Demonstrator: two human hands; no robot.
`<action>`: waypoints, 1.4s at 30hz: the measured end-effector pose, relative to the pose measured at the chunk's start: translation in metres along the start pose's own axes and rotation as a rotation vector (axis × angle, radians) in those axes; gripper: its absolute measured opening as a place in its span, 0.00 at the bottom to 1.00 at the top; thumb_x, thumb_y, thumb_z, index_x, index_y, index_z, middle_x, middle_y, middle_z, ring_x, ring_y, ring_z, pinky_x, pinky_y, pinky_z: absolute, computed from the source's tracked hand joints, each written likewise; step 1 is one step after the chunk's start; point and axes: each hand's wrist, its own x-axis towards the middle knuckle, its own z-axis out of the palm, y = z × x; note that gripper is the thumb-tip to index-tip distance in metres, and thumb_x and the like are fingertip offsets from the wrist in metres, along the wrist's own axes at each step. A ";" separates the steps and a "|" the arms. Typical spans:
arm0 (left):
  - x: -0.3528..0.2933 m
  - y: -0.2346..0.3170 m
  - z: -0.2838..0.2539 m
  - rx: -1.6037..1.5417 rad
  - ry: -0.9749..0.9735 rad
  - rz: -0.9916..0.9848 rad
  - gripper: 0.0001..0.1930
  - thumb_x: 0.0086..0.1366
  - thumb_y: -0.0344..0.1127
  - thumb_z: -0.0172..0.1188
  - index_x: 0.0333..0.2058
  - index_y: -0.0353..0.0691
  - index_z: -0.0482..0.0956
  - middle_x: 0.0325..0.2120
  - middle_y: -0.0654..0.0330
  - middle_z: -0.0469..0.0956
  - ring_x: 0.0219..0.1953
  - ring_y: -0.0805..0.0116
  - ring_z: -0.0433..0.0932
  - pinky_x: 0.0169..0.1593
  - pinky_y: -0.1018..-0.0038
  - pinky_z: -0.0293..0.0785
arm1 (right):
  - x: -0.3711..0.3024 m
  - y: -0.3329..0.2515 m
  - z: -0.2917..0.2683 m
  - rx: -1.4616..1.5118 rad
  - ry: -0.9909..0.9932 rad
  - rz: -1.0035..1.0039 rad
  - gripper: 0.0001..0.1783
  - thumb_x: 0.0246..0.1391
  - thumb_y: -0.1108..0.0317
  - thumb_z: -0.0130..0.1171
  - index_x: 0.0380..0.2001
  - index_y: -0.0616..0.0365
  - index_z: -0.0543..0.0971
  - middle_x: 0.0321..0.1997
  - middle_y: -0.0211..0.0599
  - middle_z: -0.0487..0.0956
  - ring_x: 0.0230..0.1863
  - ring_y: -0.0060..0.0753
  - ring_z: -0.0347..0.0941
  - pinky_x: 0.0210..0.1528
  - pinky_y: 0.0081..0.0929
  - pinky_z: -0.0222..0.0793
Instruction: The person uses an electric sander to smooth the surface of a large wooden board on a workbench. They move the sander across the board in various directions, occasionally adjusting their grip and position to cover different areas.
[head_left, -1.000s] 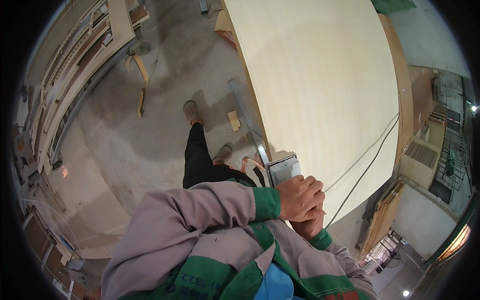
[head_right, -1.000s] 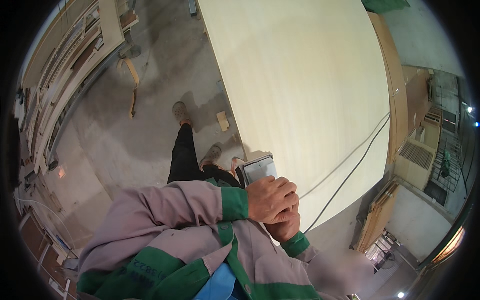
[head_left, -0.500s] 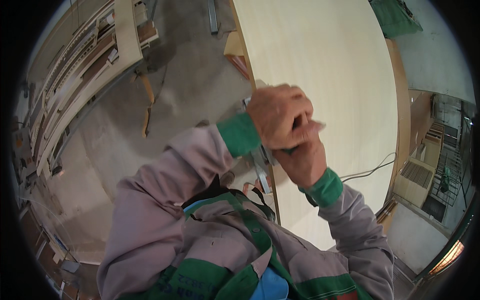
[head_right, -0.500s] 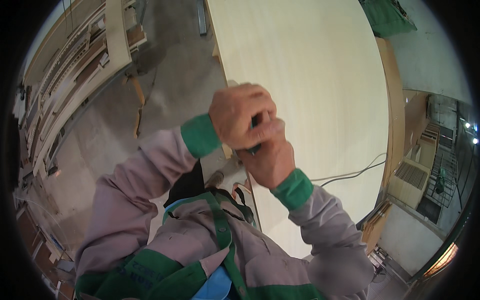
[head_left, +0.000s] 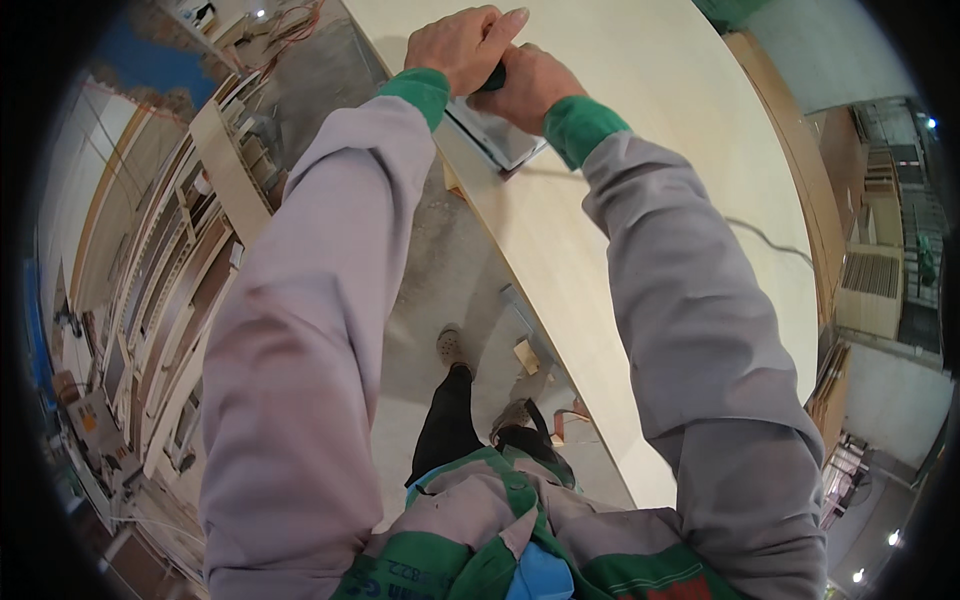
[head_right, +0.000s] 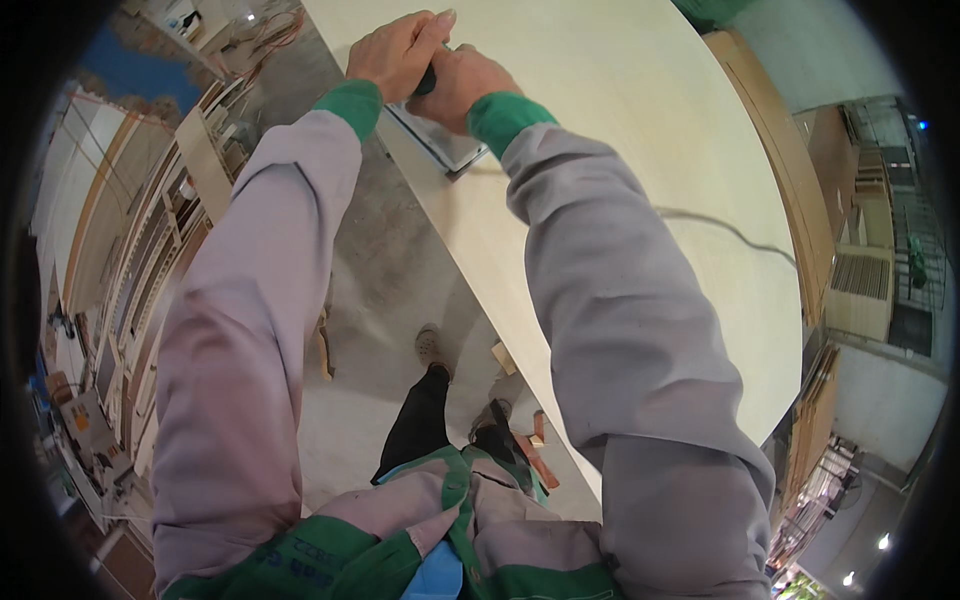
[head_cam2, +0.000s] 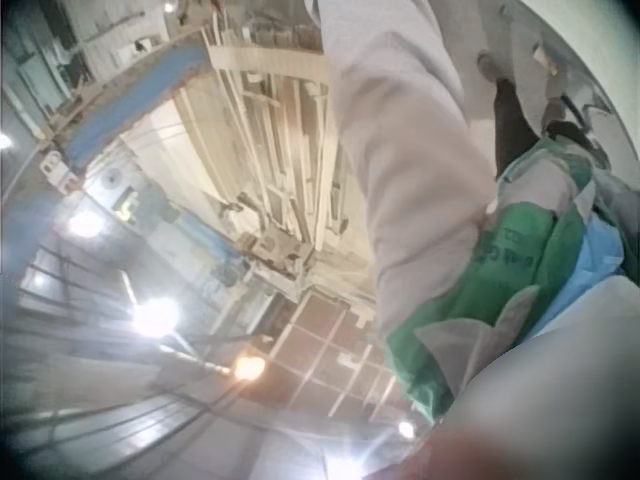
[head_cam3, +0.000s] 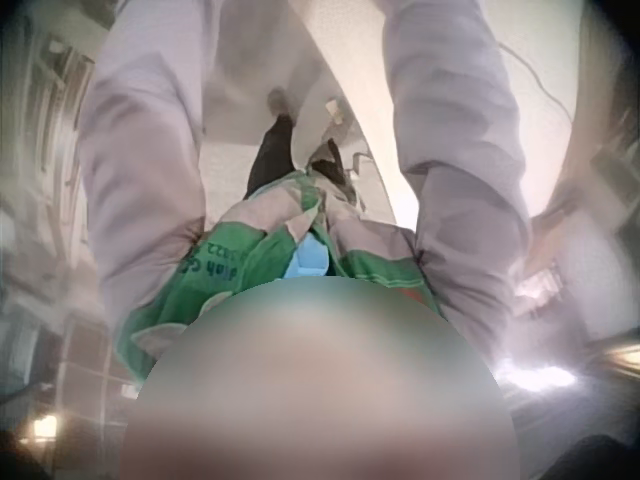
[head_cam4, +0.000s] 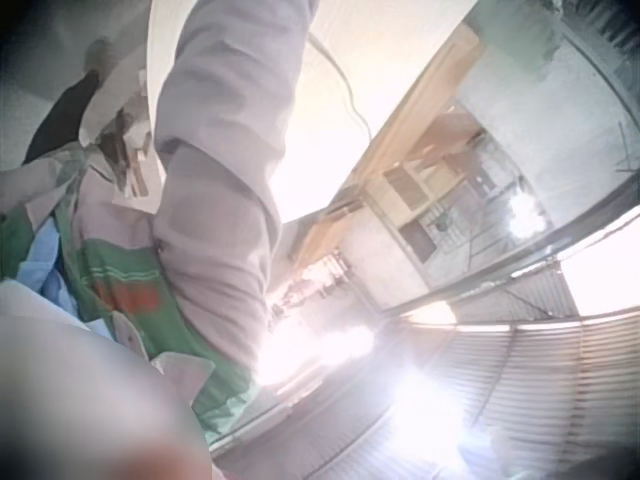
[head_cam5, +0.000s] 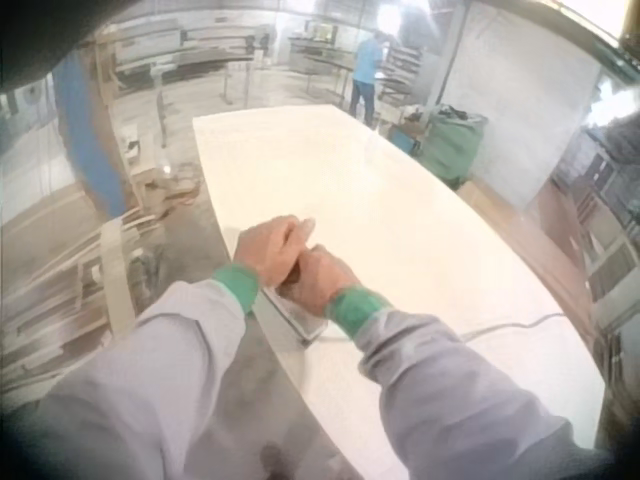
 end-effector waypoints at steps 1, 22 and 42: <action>0.005 0.003 0.007 0.000 -0.006 0.017 0.27 0.71 0.65 0.50 0.36 0.46 0.83 0.32 0.55 0.84 0.38 0.51 0.83 0.46 0.59 0.76 | -0.002 0.010 -0.001 -0.009 -0.023 0.017 0.29 0.49 0.50 0.67 0.51 0.53 0.82 0.49 0.59 0.81 0.51 0.60 0.80 0.54 0.47 0.77; -0.158 0.102 0.090 -0.488 -0.106 0.323 0.09 0.60 0.46 0.66 0.27 0.50 0.80 0.26 0.60 0.79 0.28 0.53 0.79 0.32 0.59 0.74 | -0.250 0.018 0.012 0.074 -0.093 0.349 0.40 0.49 0.57 0.70 0.65 0.48 0.68 0.58 0.58 0.72 0.44 0.64 0.80 0.45 0.52 0.79; -0.021 0.041 0.061 -0.326 -0.175 0.373 0.11 0.68 0.40 0.55 0.31 0.41 0.80 0.27 0.55 0.79 0.29 0.51 0.79 0.34 0.61 0.75 | -0.108 0.038 -0.005 0.240 -0.058 0.258 0.33 0.49 0.61 0.70 0.59 0.50 0.71 0.53 0.58 0.72 0.38 0.60 0.82 0.36 0.51 0.81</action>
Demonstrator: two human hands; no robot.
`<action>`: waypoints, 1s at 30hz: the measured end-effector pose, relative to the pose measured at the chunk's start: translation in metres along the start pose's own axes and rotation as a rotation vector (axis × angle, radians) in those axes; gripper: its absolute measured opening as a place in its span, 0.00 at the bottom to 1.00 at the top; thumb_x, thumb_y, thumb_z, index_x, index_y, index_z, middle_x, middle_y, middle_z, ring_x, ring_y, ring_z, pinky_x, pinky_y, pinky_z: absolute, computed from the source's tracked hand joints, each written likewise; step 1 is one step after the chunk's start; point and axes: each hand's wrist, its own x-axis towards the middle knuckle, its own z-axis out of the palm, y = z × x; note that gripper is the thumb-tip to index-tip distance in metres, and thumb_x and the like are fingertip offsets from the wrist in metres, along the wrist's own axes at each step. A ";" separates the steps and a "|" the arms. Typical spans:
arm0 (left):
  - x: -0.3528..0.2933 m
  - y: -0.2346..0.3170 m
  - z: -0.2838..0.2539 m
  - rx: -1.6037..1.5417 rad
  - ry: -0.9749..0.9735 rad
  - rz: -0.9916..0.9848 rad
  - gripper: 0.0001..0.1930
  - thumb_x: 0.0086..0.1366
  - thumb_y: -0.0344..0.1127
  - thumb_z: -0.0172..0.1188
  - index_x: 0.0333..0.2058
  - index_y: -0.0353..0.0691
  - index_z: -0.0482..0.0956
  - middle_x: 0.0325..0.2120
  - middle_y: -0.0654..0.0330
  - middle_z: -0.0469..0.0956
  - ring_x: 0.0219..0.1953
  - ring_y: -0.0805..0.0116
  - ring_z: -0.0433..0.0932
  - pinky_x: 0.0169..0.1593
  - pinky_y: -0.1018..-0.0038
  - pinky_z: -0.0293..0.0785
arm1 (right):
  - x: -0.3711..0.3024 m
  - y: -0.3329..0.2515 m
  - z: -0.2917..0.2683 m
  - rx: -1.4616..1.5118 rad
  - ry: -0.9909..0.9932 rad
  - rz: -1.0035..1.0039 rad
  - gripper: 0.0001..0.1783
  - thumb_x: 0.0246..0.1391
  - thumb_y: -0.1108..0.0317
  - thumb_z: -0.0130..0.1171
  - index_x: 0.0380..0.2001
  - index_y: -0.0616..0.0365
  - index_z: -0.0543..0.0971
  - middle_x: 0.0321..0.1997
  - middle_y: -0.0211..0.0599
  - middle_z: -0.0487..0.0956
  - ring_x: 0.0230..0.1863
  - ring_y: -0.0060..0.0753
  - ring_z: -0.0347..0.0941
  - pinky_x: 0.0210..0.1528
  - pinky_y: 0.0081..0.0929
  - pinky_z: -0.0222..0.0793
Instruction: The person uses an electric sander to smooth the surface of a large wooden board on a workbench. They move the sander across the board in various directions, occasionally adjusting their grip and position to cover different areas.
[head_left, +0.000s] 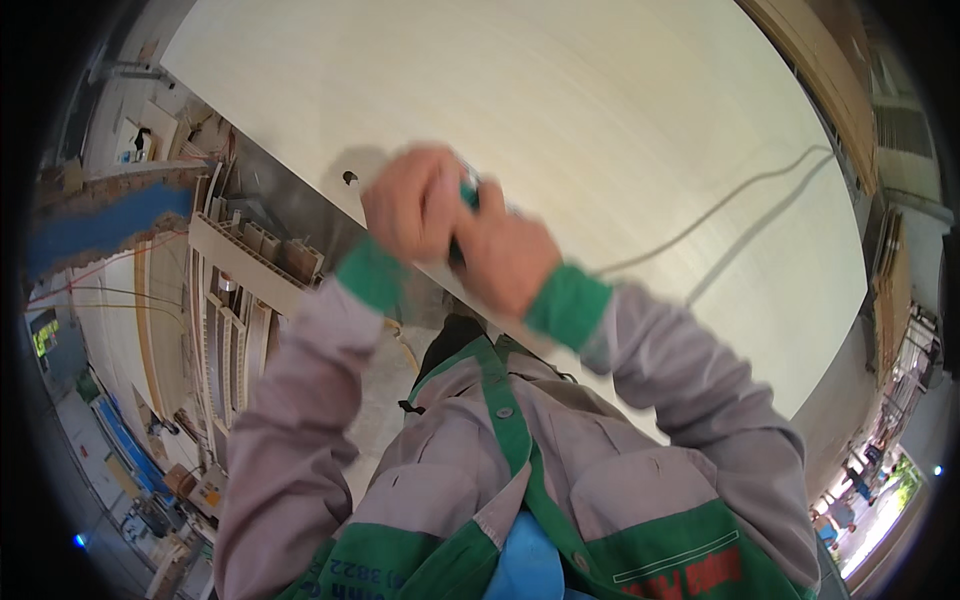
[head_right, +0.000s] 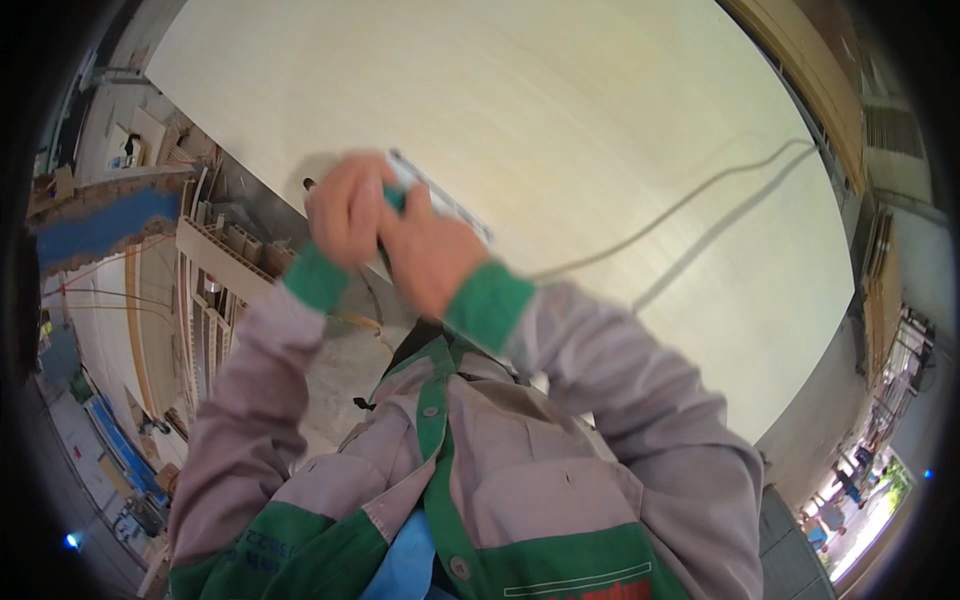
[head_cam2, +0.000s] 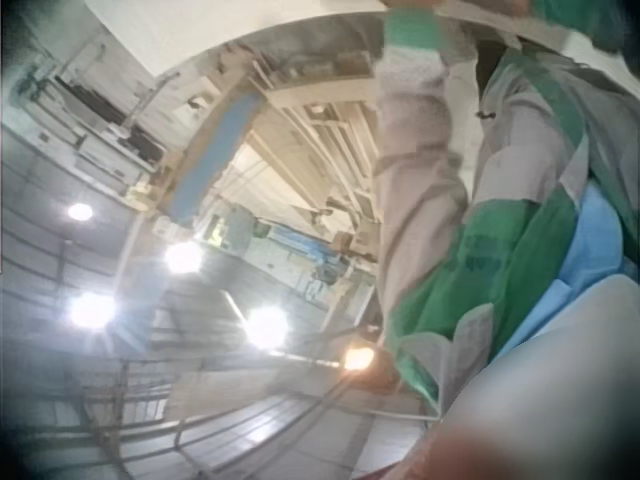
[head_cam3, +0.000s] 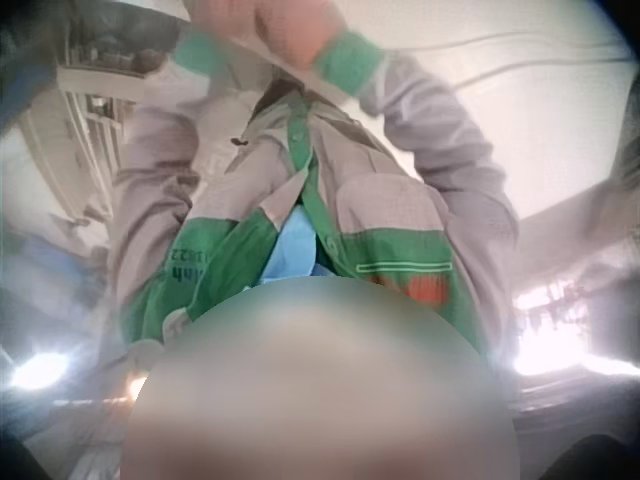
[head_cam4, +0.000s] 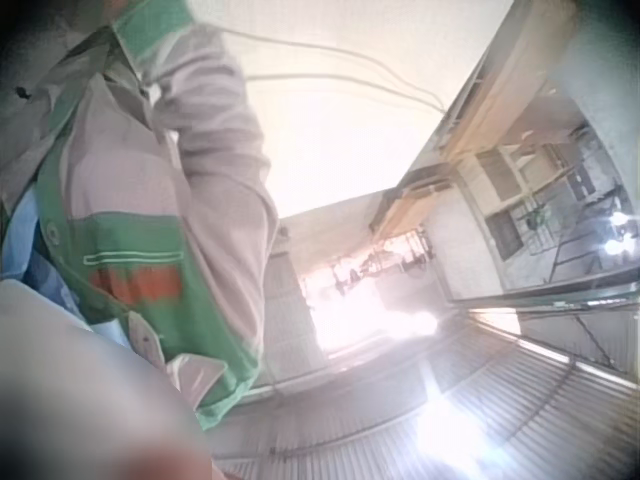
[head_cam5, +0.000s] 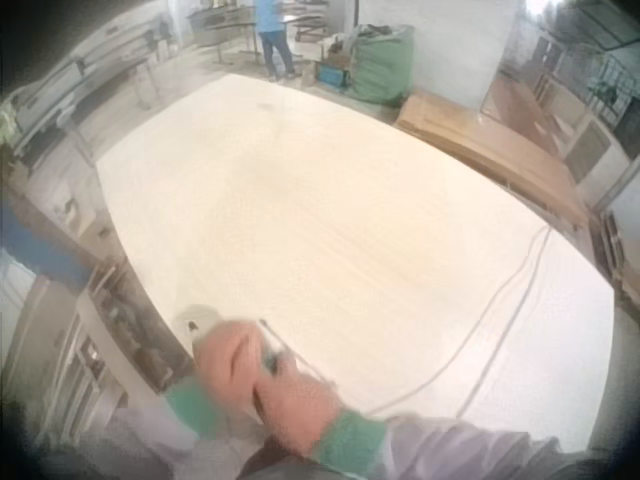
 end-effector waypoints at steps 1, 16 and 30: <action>0.029 -0.010 -0.001 0.046 -0.051 -0.071 0.13 0.70 0.42 0.53 0.32 0.41 0.81 0.28 0.55 0.81 0.31 0.51 0.80 0.36 0.61 0.76 | 0.028 0.009 -0.008 -0.020 0.077 0.005 0.32 0.50 0.59 0.70 0.58 0.50 0.71 0.52 0.58 0.74 0.40 0.60 0.82 0.36 0.51 0.81; -0.001 -0.028 0.047 0.609 -0.608 -0.213 0.60 0.54 0.73 0.67 0.72 0.35 0.57 0.74 0.39 0.51 0.78 0.42 0.43 0.76 0.43 0.37 | -0.191 0.100 -0.043 -0.025 0.579 0.565 0.52 0.51 0.64 0.71 0.77 0.44 0.56 0.52 0.54 0.77 0.52 0.56 0.78 0.56 0.43 0.76; -0.028 -0.035 0.043 0.563 -0.518 -0.153 0.62 0.55 0.74 0.64 0.74 0.34 0.48 0.75 0.36 0.44 0.78 0.39 0.36 0.75 0.40 0.29 | -0.245 0.019 0.030 0.020 0.759 0.935 0.53 0.53 0.64 0.71 0.78 0.46 0.53 0.50 0.50 0.74 0.49 0.49 0.75 0.54 0.41 0.73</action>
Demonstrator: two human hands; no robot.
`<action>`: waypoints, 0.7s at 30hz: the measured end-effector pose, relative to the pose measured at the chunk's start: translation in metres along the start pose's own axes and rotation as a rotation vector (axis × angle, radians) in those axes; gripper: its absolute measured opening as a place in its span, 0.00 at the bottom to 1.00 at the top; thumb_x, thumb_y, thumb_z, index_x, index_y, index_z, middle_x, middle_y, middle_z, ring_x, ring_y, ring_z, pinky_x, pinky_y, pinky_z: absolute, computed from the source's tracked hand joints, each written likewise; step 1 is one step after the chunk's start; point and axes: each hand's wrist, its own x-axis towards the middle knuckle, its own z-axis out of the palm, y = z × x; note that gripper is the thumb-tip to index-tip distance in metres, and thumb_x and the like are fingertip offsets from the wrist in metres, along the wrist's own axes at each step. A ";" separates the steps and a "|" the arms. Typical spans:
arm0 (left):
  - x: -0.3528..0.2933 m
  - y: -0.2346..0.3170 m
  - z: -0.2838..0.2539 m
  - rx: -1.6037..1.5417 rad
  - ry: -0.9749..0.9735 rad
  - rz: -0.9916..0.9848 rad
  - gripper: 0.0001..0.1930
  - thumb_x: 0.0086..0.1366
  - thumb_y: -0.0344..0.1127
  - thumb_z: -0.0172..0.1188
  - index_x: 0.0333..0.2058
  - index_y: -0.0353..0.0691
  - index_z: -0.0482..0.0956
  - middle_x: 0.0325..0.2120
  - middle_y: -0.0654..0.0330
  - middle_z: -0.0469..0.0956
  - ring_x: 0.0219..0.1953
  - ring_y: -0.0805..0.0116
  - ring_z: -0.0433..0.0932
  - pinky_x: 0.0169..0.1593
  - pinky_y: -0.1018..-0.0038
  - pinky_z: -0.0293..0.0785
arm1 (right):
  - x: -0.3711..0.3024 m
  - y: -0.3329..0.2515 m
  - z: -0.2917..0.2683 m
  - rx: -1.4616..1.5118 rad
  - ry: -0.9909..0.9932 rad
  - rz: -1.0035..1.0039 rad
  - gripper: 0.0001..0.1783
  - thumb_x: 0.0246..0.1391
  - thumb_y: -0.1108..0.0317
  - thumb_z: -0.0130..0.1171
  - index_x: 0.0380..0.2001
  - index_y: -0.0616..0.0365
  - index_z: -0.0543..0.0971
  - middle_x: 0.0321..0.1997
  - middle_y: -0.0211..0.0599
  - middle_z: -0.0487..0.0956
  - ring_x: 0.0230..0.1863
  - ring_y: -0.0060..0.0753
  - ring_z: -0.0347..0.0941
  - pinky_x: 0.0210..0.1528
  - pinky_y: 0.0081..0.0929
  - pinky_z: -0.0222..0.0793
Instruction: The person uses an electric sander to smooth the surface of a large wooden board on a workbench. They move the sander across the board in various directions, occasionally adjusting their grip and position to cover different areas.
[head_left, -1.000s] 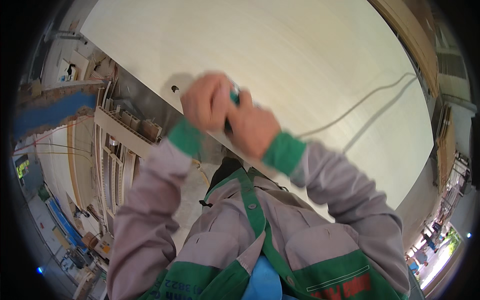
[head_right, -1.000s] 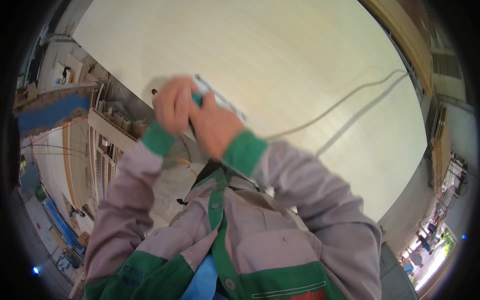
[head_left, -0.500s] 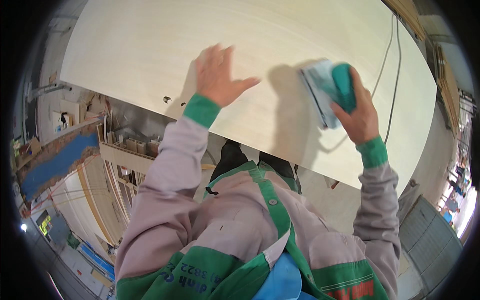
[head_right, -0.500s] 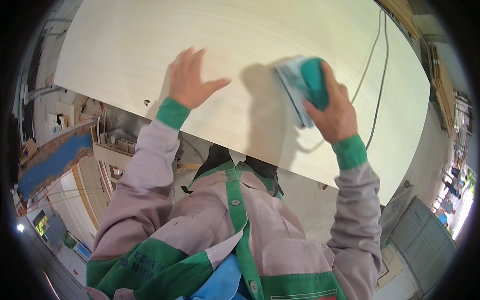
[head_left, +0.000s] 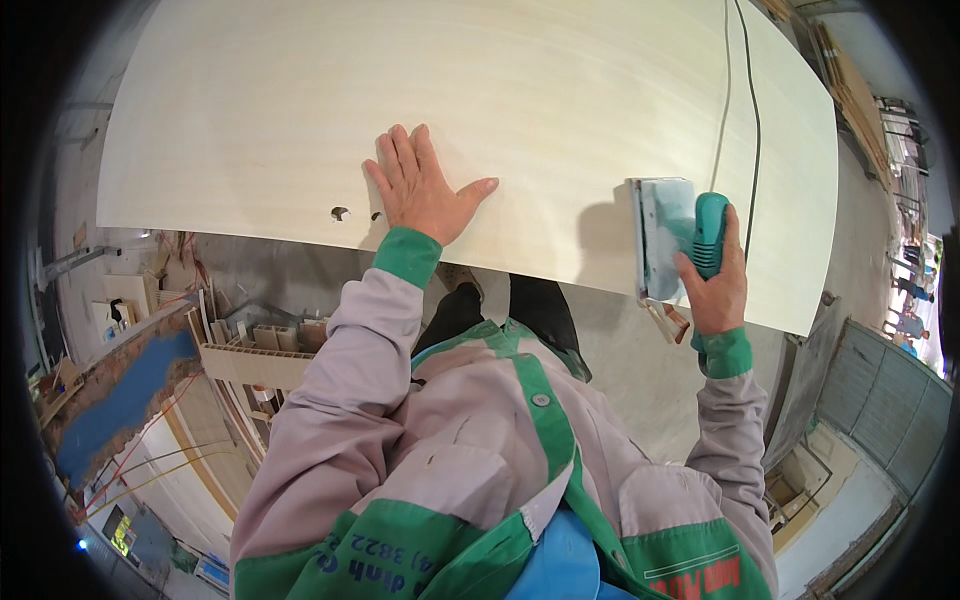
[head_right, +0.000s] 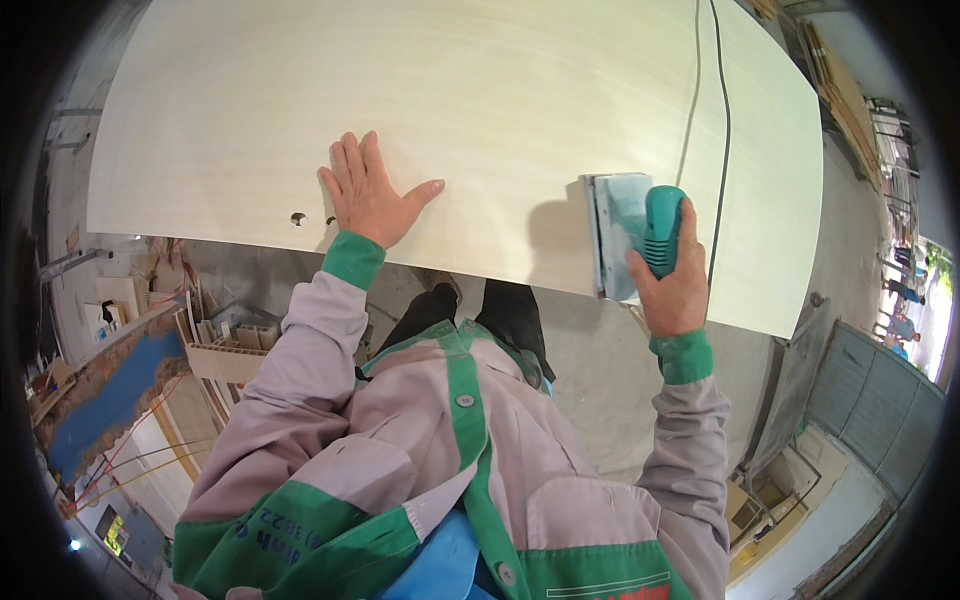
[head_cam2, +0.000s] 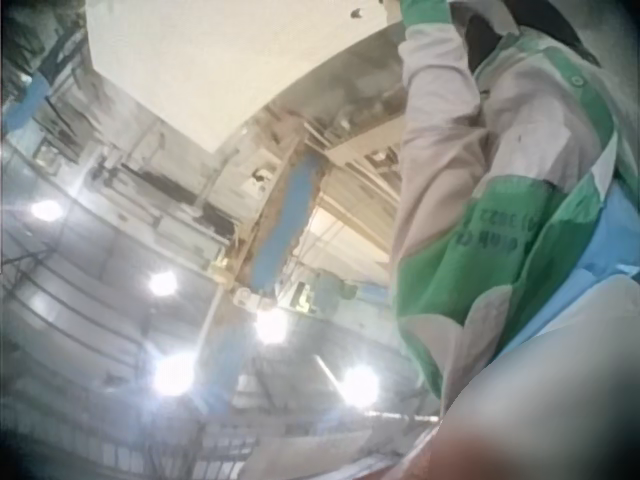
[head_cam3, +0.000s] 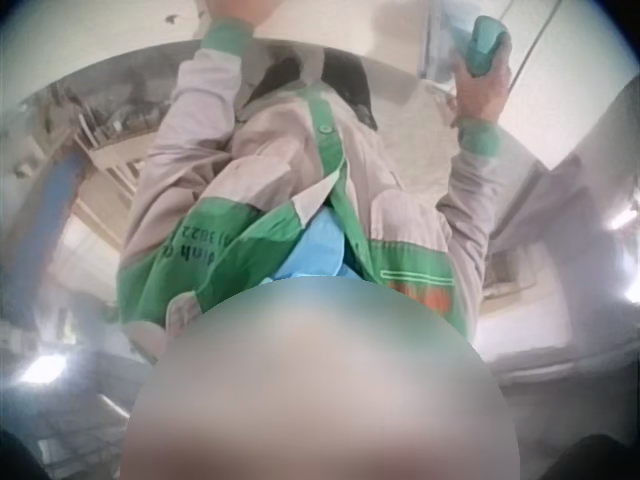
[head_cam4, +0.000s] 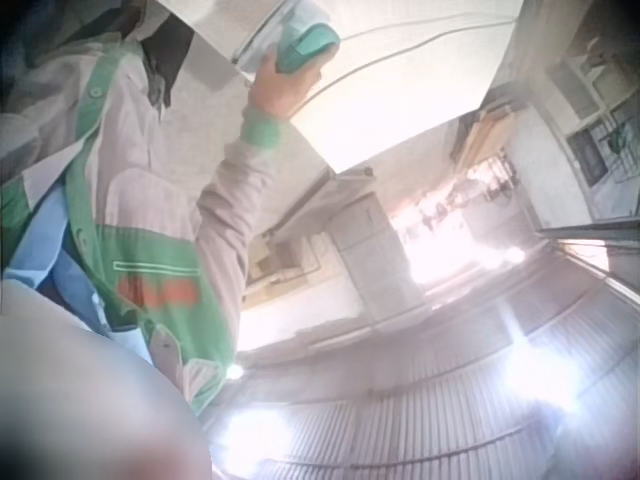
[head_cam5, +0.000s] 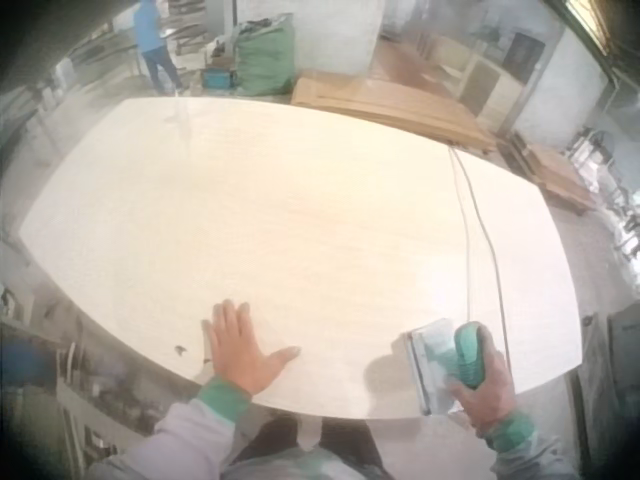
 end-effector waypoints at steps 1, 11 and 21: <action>0.001 0.004 -0.001 0.053 -0.066 -0.040 0.61 0.57 0.72 0.64 0.73 0.34 0.48 0.75 0.36 0.44 0.78 0.39 0.36 0.75 0.40 0.30 | -0.001 -0.004 -0.003 -0.014 -0.001 -0.011 0.53 0.53 0.64 0.71 0.78 0.47 0.53 0.50 0.50 0.74 0.48 0.49 0.75 0.53 0.41 0.73; -0.015 -0.102 -0.057 -0.299 0.267 -0.053 0.45 0.60 0.51 0.71 0.70 0.36 0.61 0.70 0.41 0.61 0.73 0.43 0.57 0.74 0.50 0.53 | -0.022 -0.081 0.016 -0.090 -0.346 -0.238 0.56 0.50 0.60 0.72 0.78 0.41 0.52 0.55 0.60 0.72 0.46 0.66 0.80 0.47 0.51 0.80; 0.015 -0.264 -0.031 -1.476 0.600 -0.939 0.45 0.68 0.58 0.64 0.71 0.32 0.57 0.70 0.48 0.63 0.68 0.49 0.65 0.71 0.55 0.61 | 0.228 -0.128 0.039 -0.142 -0.061 -0.048 0.58 0.51 0.51 0.71 0.79 0.32 0.47 0.58 0.65 0.72 0.56 0.68 0.77 0.57 0.52 0.75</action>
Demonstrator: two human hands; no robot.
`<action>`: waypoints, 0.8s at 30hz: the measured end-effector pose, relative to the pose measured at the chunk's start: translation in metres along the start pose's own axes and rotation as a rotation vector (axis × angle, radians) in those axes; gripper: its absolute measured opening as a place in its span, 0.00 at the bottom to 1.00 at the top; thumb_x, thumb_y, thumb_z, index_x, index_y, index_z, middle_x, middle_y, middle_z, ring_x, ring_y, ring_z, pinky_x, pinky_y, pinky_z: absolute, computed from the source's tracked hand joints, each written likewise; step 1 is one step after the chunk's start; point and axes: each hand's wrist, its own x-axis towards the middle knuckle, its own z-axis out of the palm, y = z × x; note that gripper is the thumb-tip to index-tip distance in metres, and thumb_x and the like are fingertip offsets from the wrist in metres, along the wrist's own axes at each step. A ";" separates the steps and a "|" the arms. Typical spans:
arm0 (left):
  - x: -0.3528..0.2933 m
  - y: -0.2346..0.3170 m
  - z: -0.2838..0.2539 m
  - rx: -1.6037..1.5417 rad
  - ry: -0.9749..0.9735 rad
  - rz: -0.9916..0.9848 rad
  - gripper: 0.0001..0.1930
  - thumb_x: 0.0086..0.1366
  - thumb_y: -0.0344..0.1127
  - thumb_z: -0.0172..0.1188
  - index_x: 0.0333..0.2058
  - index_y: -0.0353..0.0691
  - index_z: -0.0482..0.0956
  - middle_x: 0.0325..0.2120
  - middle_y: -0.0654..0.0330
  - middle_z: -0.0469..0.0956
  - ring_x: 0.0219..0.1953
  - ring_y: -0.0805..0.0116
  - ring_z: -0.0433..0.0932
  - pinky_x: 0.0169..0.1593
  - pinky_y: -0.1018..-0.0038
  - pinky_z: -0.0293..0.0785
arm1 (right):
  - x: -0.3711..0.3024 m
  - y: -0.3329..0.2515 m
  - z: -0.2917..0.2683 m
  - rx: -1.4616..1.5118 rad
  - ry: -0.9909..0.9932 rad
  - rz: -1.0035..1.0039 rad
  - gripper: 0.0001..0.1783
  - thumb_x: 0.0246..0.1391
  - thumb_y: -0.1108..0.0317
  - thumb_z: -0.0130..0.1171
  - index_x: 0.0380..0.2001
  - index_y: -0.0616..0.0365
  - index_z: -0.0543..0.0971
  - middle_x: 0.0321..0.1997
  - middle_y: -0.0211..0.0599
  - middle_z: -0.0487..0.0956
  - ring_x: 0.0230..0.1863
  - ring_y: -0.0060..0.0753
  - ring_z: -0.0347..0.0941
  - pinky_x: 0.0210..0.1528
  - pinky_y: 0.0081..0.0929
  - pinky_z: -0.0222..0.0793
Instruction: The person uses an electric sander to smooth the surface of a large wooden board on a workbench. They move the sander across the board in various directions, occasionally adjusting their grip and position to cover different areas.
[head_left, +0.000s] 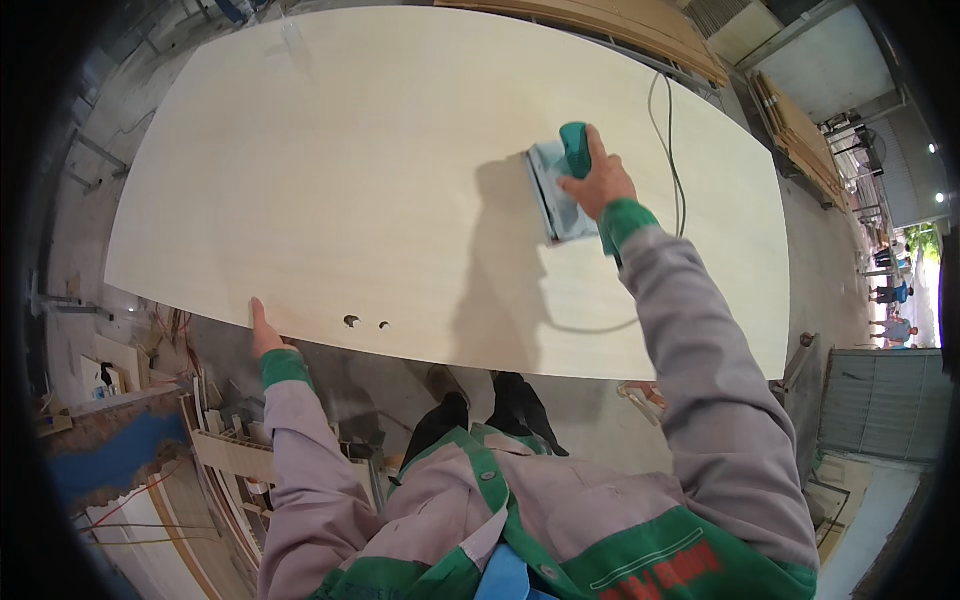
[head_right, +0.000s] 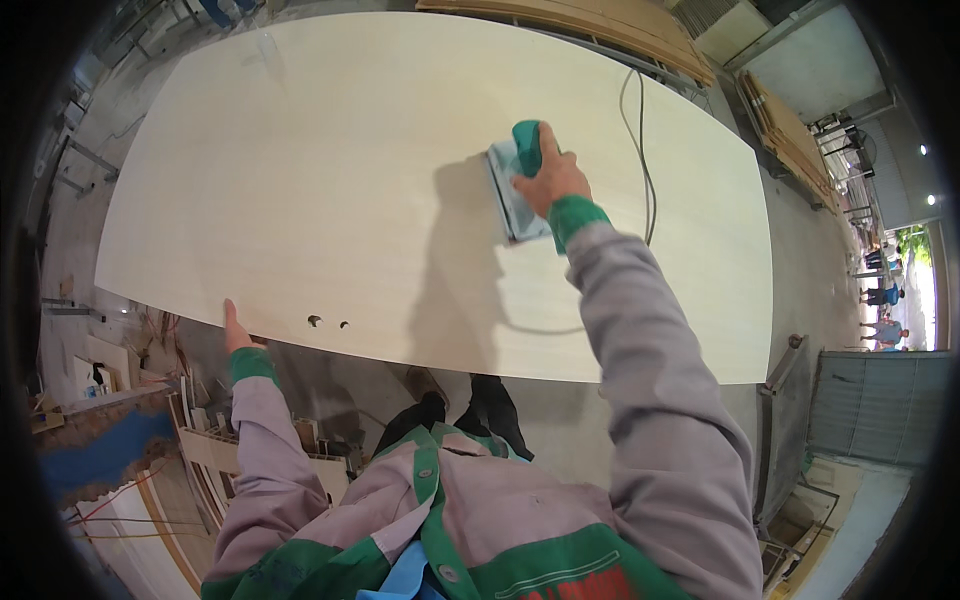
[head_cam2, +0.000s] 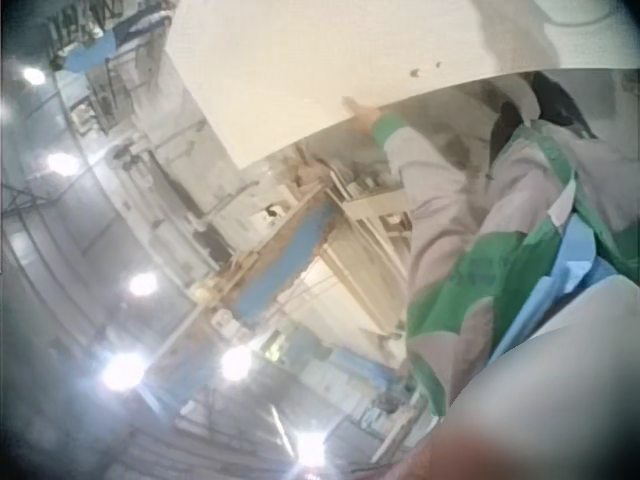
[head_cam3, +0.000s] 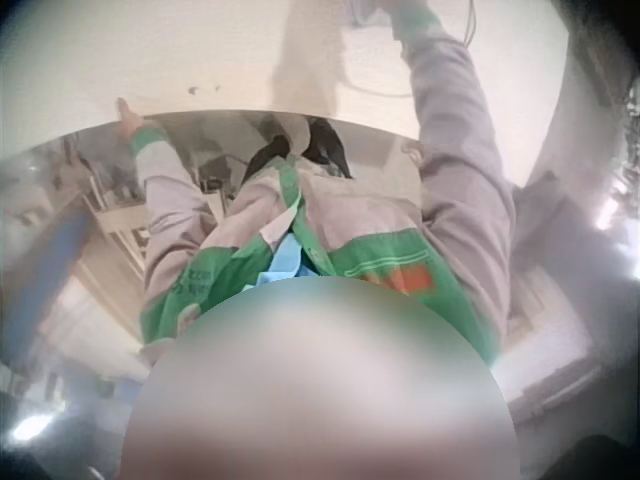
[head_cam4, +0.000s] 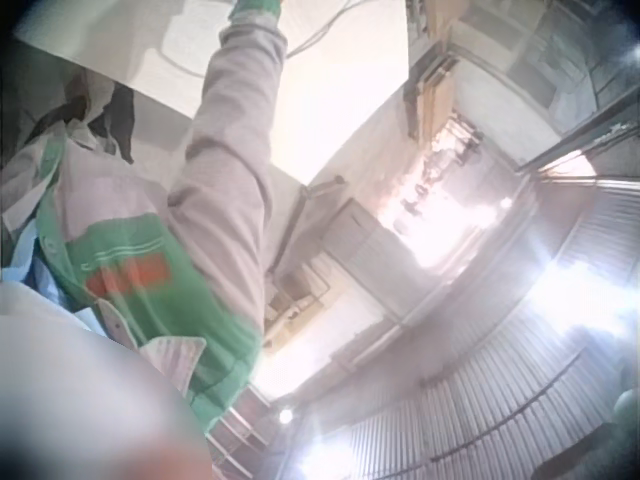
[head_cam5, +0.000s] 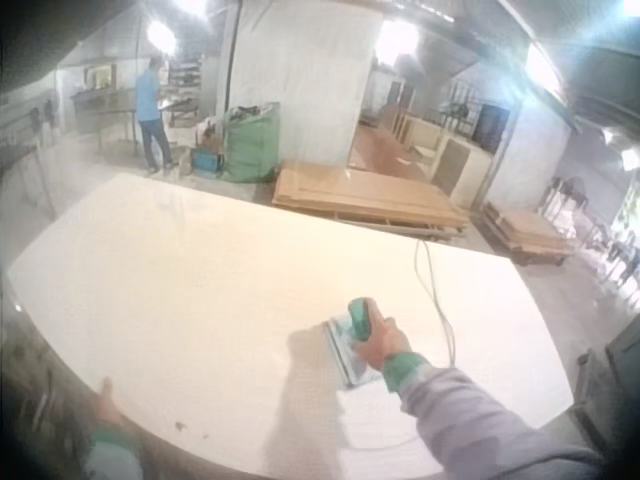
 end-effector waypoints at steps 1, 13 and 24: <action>0.009 -0.004 0.000 -0.229 -0.123 -0.157 0.46 0.69 0.61 0.61 0.72 0.34 0.57 0.70 0.50 0.63 0.69 0.50 0.65 0.71 0.55 0.61 | 0.008 -0.001 0.001 0.008 0.000 -0.004 0.59 0.51 0.50 0.71 0.79 0.32 0.47 0.59 0.65 0.72 0.56 0.68 0.77 0.58 0.52 0.75; -0.023 -0.002 0.032 -0.086 0.222 -0.125 0.49 0.70 0.72 0.48 0.70 0.29 0.62 0.69 0.48 0.66 0.66 0.49 0.70 0.70 0.58 0.65 | -0.289 0.021 -0.001 0.082 -0.356 -0.191 0.50 0.54 0.56 0.70 0.76 0.35 0.55 0.56 0.58 0.71 0.41 0.66 0.81 0.44 0.54 0.80; -0.016 -0.013 0.026 0.148 0.326 0.001 0.49 0.71 0.72 0.47 0.67 0.25 0.65 0.66 0.46 0.70 0.63 0.51 0.73 0.66 0.62 0.68 | -0.047 0.127 -0.013 -0.033 0.120 0.023 0.61 0.49 0.56 0.74 0.79 0.37 0.47 0.51 0.62 0.74 0.49 0.69 0.77 0.51 0.55 0.75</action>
